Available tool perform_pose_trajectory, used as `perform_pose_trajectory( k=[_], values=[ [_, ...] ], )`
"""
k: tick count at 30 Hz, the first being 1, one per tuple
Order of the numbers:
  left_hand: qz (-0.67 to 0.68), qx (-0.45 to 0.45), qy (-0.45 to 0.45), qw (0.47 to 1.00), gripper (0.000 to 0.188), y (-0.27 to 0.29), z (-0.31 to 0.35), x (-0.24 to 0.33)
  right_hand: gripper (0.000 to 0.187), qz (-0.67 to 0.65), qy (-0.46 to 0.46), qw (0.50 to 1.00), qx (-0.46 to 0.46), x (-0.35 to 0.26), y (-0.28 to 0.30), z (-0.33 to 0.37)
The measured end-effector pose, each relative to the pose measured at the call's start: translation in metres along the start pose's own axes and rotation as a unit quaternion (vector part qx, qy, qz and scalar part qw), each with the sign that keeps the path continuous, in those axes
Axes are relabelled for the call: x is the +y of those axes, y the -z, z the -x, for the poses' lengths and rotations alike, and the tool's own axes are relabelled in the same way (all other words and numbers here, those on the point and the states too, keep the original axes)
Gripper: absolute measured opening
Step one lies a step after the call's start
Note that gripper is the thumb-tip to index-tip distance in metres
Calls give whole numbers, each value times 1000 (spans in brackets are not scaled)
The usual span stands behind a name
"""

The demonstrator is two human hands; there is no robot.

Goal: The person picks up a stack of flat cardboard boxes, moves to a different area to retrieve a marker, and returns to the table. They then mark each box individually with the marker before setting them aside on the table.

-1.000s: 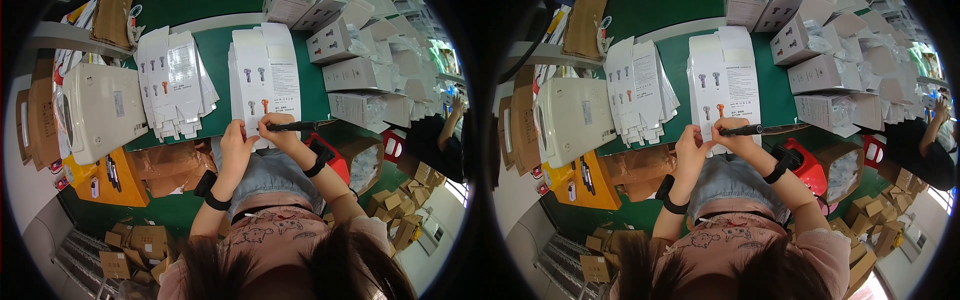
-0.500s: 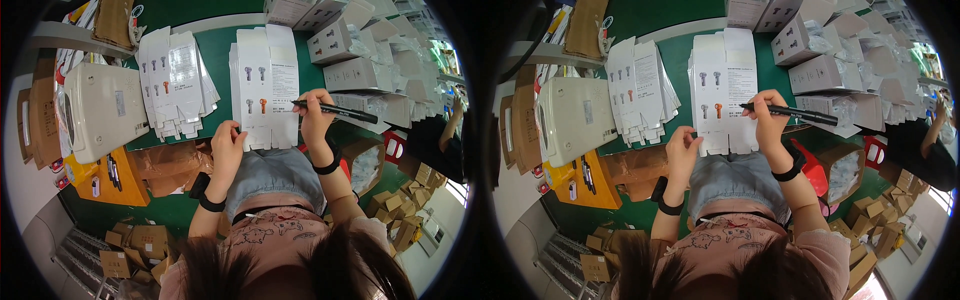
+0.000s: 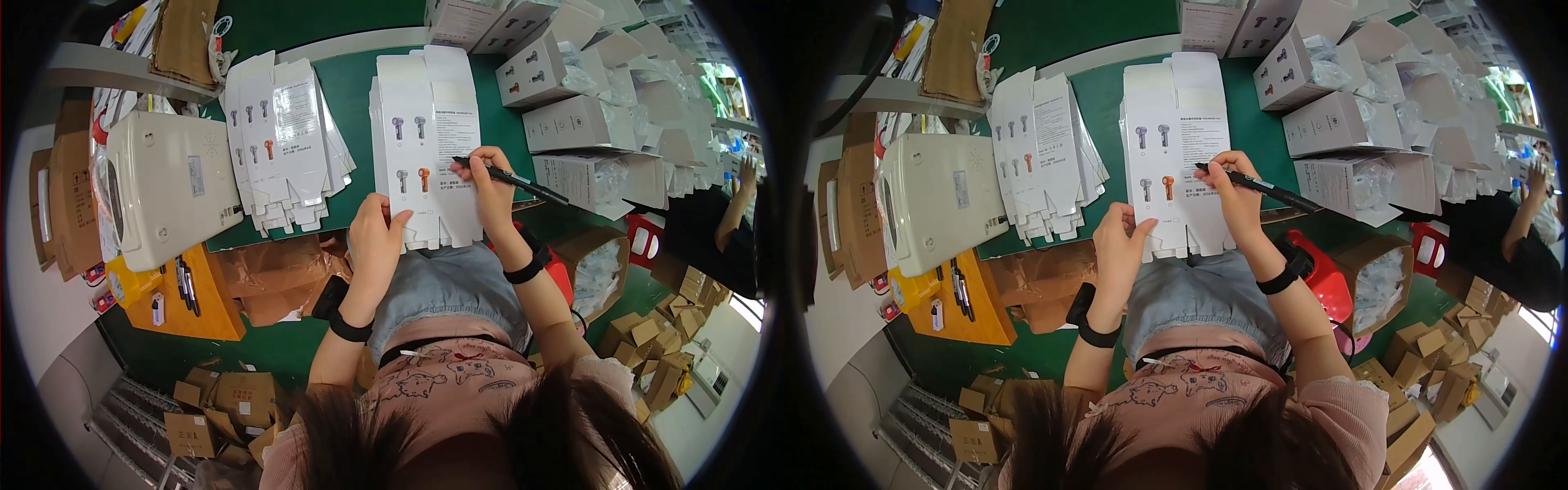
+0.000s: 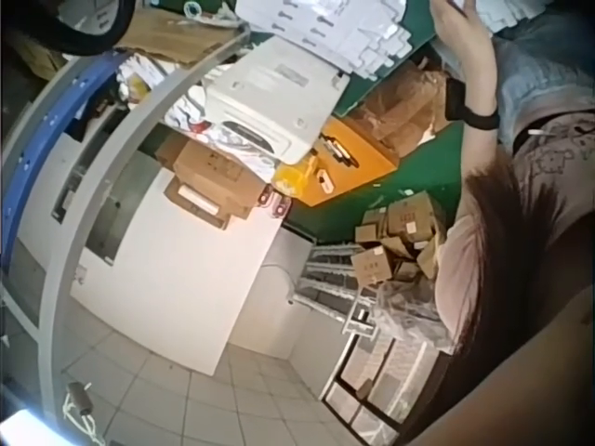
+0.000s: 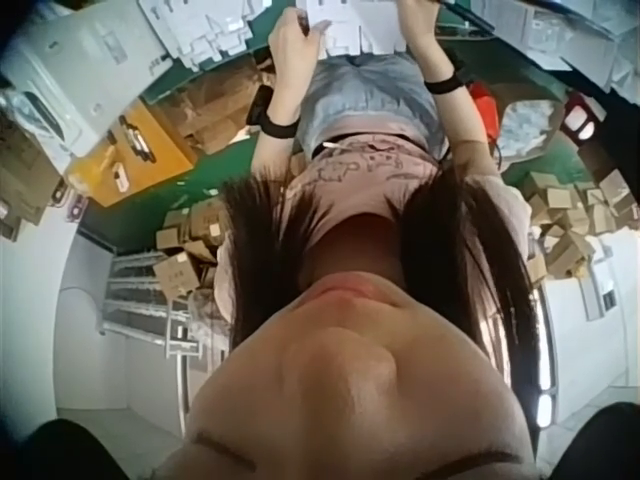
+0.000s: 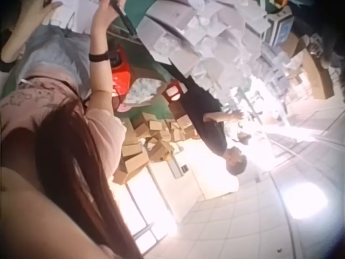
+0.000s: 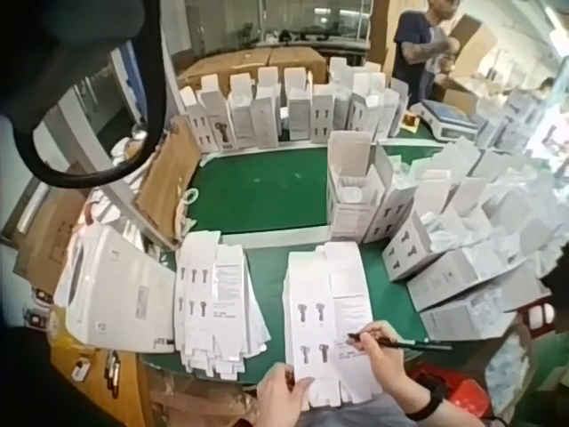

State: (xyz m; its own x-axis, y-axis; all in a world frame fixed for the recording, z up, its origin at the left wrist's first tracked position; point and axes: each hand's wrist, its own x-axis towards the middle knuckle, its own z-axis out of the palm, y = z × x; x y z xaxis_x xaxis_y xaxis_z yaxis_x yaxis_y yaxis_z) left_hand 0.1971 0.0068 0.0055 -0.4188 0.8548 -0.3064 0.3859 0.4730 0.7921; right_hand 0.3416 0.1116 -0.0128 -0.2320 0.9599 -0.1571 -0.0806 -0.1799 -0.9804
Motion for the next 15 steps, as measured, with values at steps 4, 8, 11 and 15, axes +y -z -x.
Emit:
perform_pose_trajectory(
  k=[4,8,11,15],
  values=[
    [20,120,-113,986,23,-5,-10,3,7,-24,-3,1000,1,4,2,-1],
    [68,71,-69,993,26,-1,-17,11,7,53,44,997,-35,6,-1,1],
    [46,66,-71,994,26,3,-11,17,8,22,49,998,-24,9,0,1],
    [-90,130,-185,970,24,5,-8,24,7,31,54,997,-41,9,3,4]
  ],
)
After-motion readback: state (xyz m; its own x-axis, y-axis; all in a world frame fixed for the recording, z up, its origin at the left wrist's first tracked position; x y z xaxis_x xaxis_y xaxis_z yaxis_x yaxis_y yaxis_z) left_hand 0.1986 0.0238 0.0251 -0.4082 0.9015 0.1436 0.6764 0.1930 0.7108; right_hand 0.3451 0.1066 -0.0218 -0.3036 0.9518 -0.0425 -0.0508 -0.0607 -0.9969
